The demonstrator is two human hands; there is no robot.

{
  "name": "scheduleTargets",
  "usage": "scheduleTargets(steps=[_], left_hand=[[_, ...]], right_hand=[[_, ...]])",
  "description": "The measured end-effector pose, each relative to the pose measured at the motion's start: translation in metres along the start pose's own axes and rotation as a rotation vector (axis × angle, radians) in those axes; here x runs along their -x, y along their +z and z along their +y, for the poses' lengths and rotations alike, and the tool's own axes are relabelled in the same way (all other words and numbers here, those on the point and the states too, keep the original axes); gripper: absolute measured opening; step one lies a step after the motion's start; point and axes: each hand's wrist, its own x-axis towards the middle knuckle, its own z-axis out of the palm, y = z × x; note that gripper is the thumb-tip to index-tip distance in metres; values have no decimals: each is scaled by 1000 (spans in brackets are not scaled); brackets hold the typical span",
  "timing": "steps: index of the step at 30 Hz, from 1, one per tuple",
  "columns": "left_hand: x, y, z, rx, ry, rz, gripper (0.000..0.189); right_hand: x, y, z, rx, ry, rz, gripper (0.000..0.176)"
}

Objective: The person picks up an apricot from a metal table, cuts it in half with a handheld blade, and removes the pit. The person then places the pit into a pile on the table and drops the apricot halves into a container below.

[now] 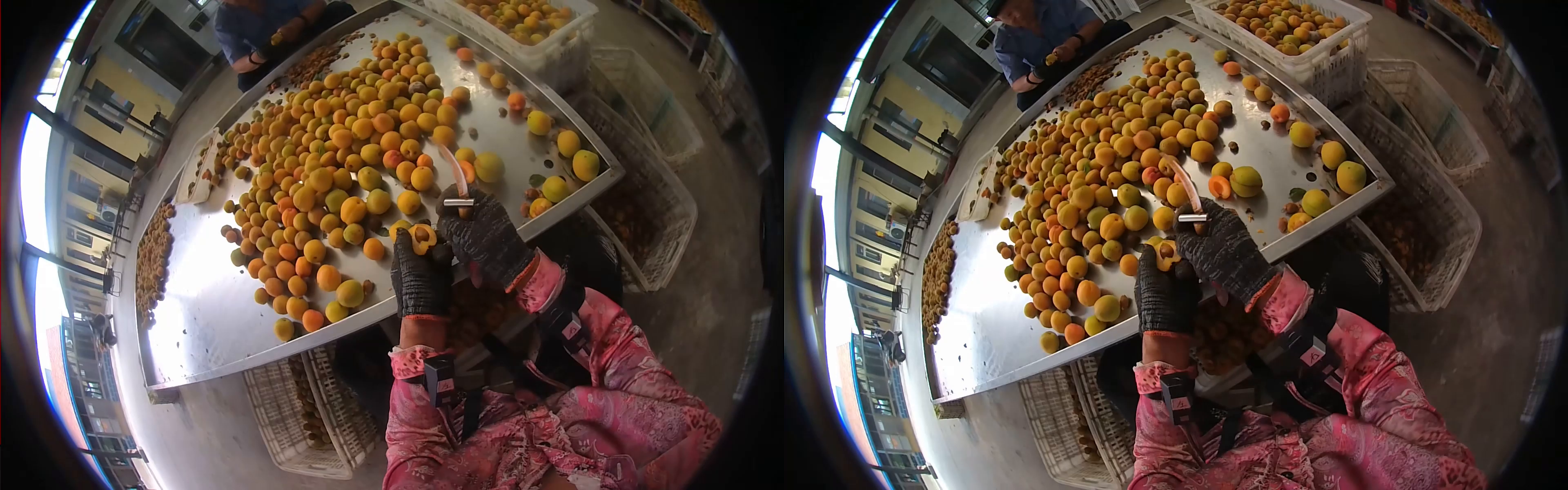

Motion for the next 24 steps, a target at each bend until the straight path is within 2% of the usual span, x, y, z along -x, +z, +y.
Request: scheduleTargets(steps=[2,3,5,6,8,9,10,11,12,14,16,18,19,20,21,22,23,24], left_hand=[[-12,17,-36,810,-171,-133,42],[-10,13,-31,810,-170,-132,42],[-3,1,-12,102,38,-57,47],[-1,0,-9,103,37,-58,47],[1,-1,-6,-84,318,88,53],[-1,4,-13,-84,318,86,53],[-6,11,-22,54,363,33,46],[-9,17,-29,192,407,-19,38],[-7,15,-27,191,407,-18,38],[-1,10,-20,203,222,-51,37],[-1,7,-14,200,230,-31,35],[0,2,-8,194,237,-12,34],[2,-2,-3,104,146,-22,46],[3,-5,0,14,55,-32,59],[0,-1,-6,16,57,-30,59],[-5,6,-18,453,-64,-113,54],[-7,8,-20,890,-186,-196,49],[-4,8,-21,892,-187,-193,49]], right_hand=[[-8,-6,2,-52,161,31,30],[-9,-11,3,-52,159,31,30],[-9,-19,5,215,-66,-225,36],[-6,-14,9,65,-194,-219,42],[-7,-13,12,174,-198,-292,44],[-7,-13,13,282,-206,-364,46],[-7,-14,16,282,-205,-363,46],[-7,-15,19,371,-326,-310,45],[-7,-16,19,459,-447,-256,44],[-3,-9,15,442,-431,-264,39],[-1,-5,9,426,-415,-269,34],[2,-3,5,401,-229,-148,27],[-1,-6,3,401,-229,-148,27],[-7,-9,1,163,70,-129,25],[-10,-11,-1,-78,365,-108,24],[-10,-16,11,-2,207,-88,23],[-10,-20,15,0,204,-93,23],[-10,-25,18,233,-74,-119,24]])
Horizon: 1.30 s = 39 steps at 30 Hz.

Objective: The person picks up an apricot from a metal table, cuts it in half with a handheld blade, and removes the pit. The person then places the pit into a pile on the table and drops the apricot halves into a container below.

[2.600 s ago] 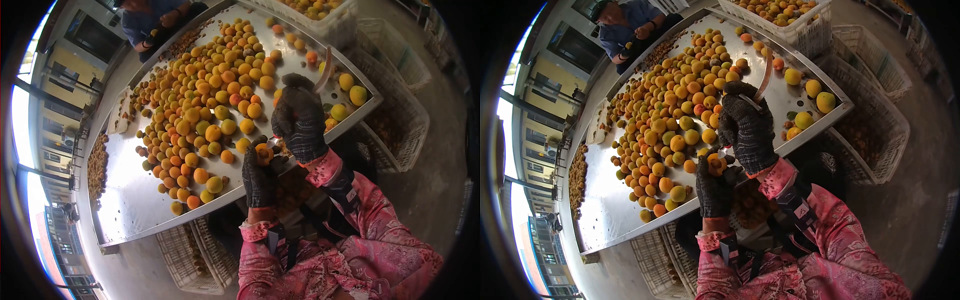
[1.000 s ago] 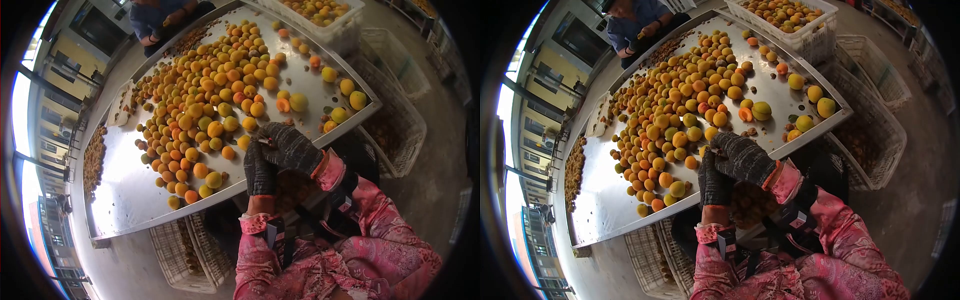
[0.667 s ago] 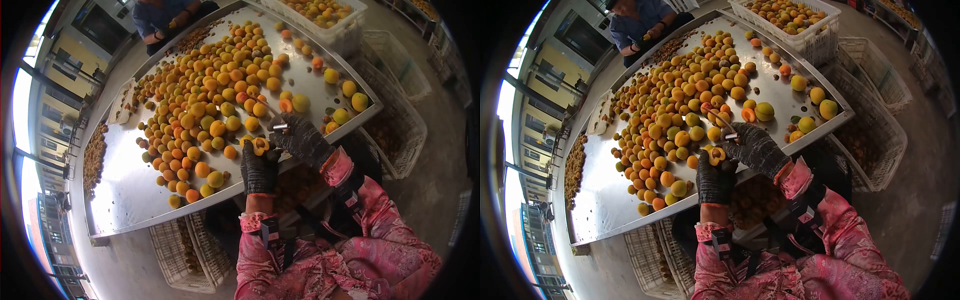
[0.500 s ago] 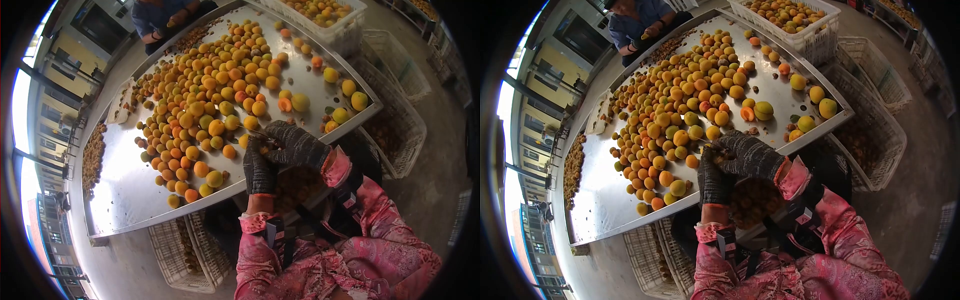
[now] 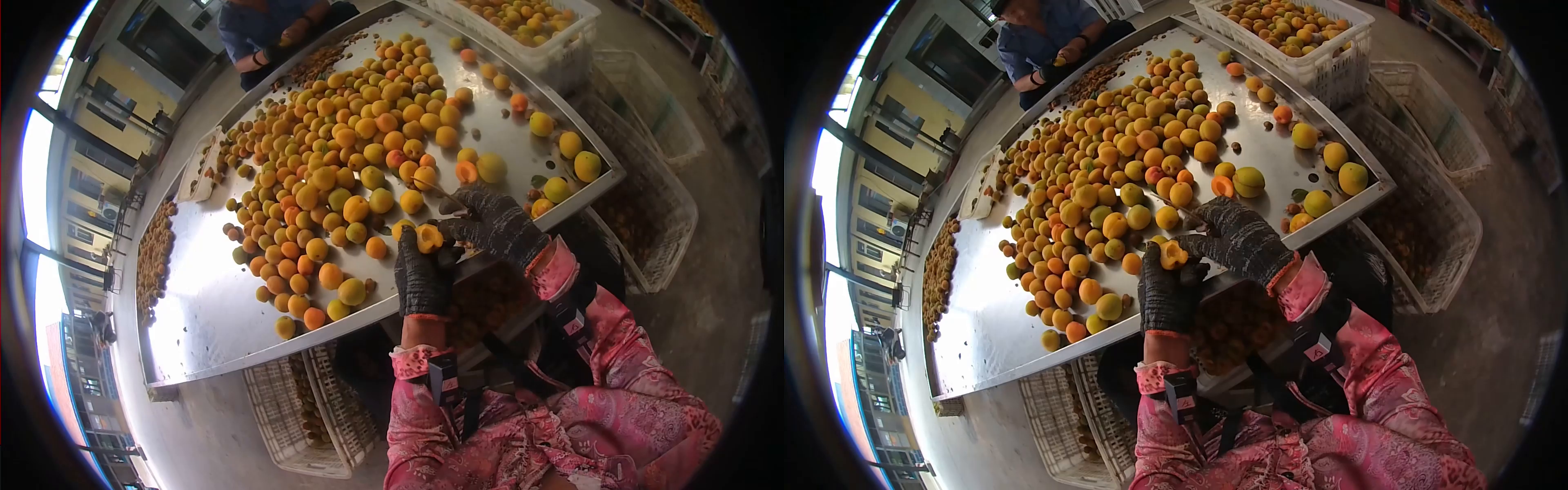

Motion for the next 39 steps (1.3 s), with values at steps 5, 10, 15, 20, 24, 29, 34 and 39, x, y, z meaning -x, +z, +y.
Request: scheduleTargets(steps=[5,10,15,20,24,29,34,39], left_hand=[[-8,1,11,671,-382,88,34],[-4,6,11,87,-189,86,37],[4,6,5,-157,74,91,39],[28,-1,16,277,-139,-125,35],[58,-24,11,-319,182,-284,33],[88,-49,13,-656,25,-318,33],[67,-68,46,-349,-147,-127,35],[-4,-71,58,-1105,108,197,44]], right_hand=[[4,5,-1,332,-326,-156,28],[5,8,-9,391,-291,-103,29],[-1,16,5,228,-161,11,29],[-6,5,-5,-93,301,-60,38],[1,6,30,279,-5,46,37],[3,1,25,190,-12,-12,36],[7,-4,-1,42,78,-47,32],[7,1,12,388,-68,54,36]])
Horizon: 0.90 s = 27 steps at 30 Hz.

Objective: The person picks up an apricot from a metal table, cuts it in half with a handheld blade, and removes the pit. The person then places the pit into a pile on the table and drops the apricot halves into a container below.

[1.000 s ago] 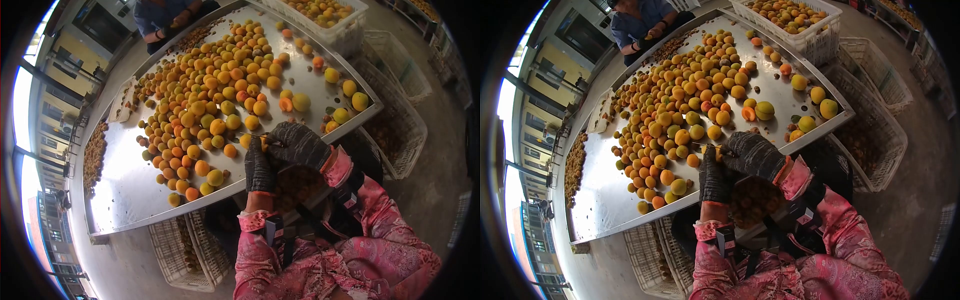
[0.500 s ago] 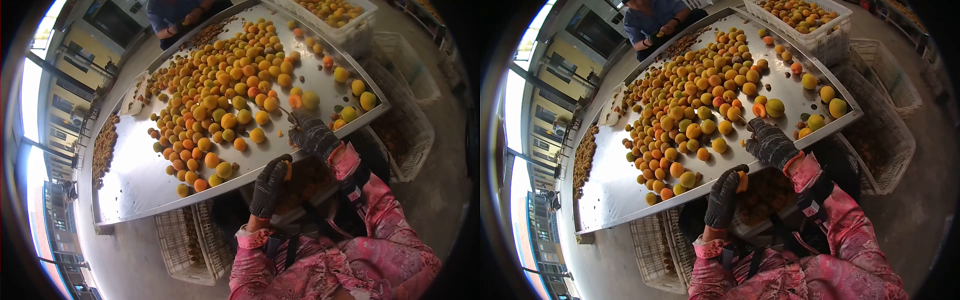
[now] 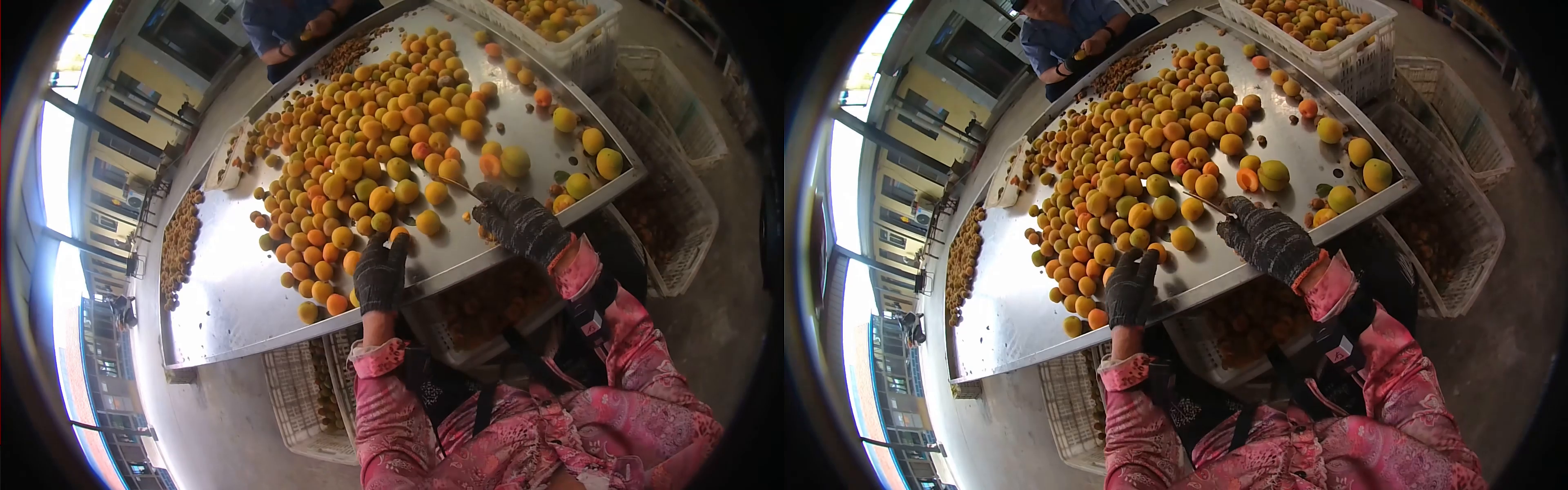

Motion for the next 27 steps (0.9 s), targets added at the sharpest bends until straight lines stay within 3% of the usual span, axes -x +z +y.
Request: scheduleTargets(steps=[1,3,4,7,10,12,13,14,16,21,24,27], left_hand=[[-10,3,-1,0,2,-3,44],[-28,14,-6,-429,144,8,49],[-33,19,-7,-429,147,1,49],[-40,28,-8,-512,127,-37,48],[-35,32,-7,-336,276,30,41],[-24,26,1,638,128,-97,35],[-14,24,7,920,175,-104,38],[-4,20,13,917,174,-100,38],[11,17,19,965,78,-129,41],[40,28,21,1314,-38,-209,45],[44,35,24,1394,-42,-179,47],[43,38,13,1349,-27,-220,48]], right_hand=[[0,0,0,1,3,2,36],[1,-3,-1,-81,107,-78,36],[2,-3,0,-80,114,-76,36],[6,-3,-3,65,-58,28,23],[10,-4,-7,-35,-160,34,23],[15,3,-10,-142,-130,65,19],[18,6,-6,195,-538,106,25],[23,9,-8,190,-541,105,25],[31,2,-34,-93,-194,-107,30],[42,6,-48,-157,-254,-76,27],[43,6,-54,-235,-242,-30,27],[47,10,-52,-150,-400,117,25]])
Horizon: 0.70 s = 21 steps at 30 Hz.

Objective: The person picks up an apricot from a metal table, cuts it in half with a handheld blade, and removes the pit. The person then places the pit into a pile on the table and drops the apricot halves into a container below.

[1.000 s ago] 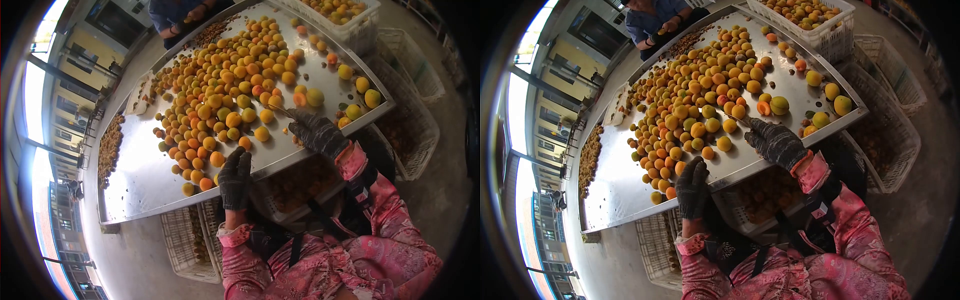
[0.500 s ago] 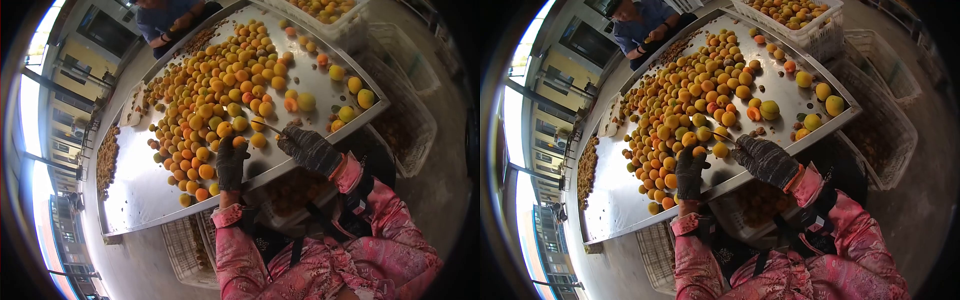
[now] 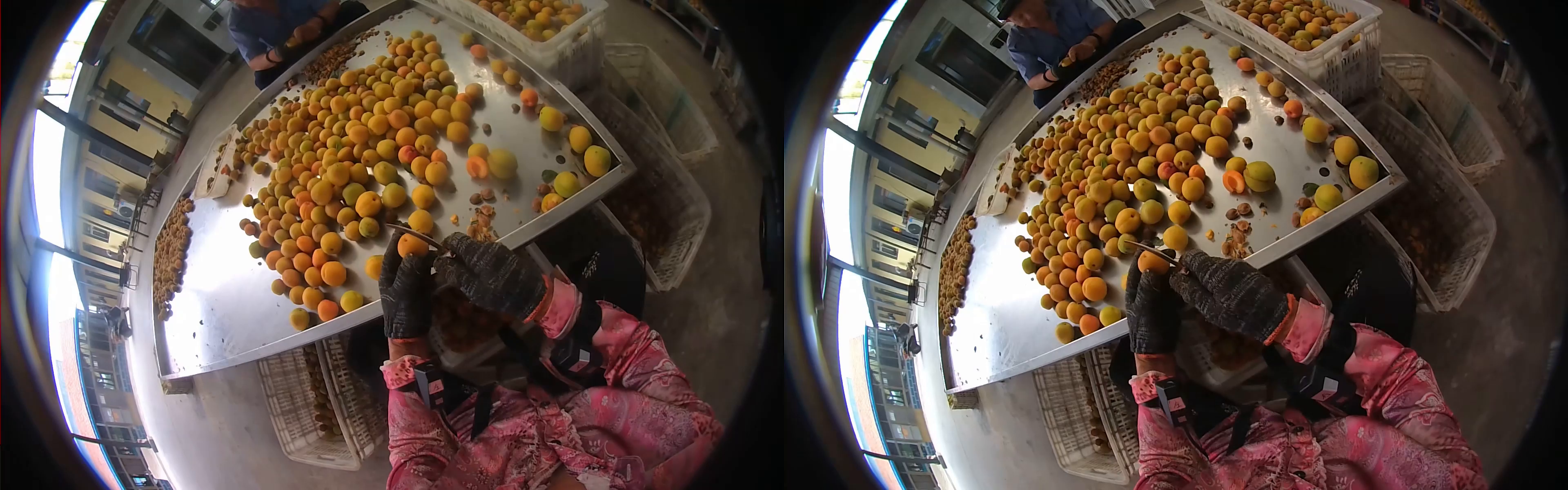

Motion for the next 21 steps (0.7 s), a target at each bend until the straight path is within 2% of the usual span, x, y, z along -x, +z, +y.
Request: scheduleTargets(steps=[2,4,6,8,9,11,14,15,17,18,20,21], left_hand=[[-3,-3,-2,7,-5,-2,48],[-8,-7,-5,-172,143,-121,48],[-8,-3,-6,-144,144,-94,48],[-8,0,-4,-114,146,-70,48],[-7,-1,-3,-48,79,-45,48],[-6,-1,-1,19,8,-17,47],[-6,-2,-1,-2,-21,7,48],[-6,-3,-2,-34,48,-24,49],[-7,-4,-3,-62,115,-52,50],[-7,-4,-3,-73,115,-61,51],[-6,-4,-2,-83,111,-65,52],[-6,-4,-2,-44,100,-65,52]], right_hand=[[1,1,1,57,-16,-9,25],[5,5,6,70,-21,-16,25],[3,4,3,83,-29,-21,25],[-6,-5,-12,-99,359,-208,24],[-4,-2,-6,-96,362,-210,24],[4,9,8,58,6,-130,23],[6,11,10,156,-92,-152,22],[4,10,6,157,-91,-158,22],[1,5,-4,12,119,-195,23],[2,8,-1,13,122,-201,23],[6,14,5,174,-82,-158,23],[6,15,6,173,-82,-163,23]])
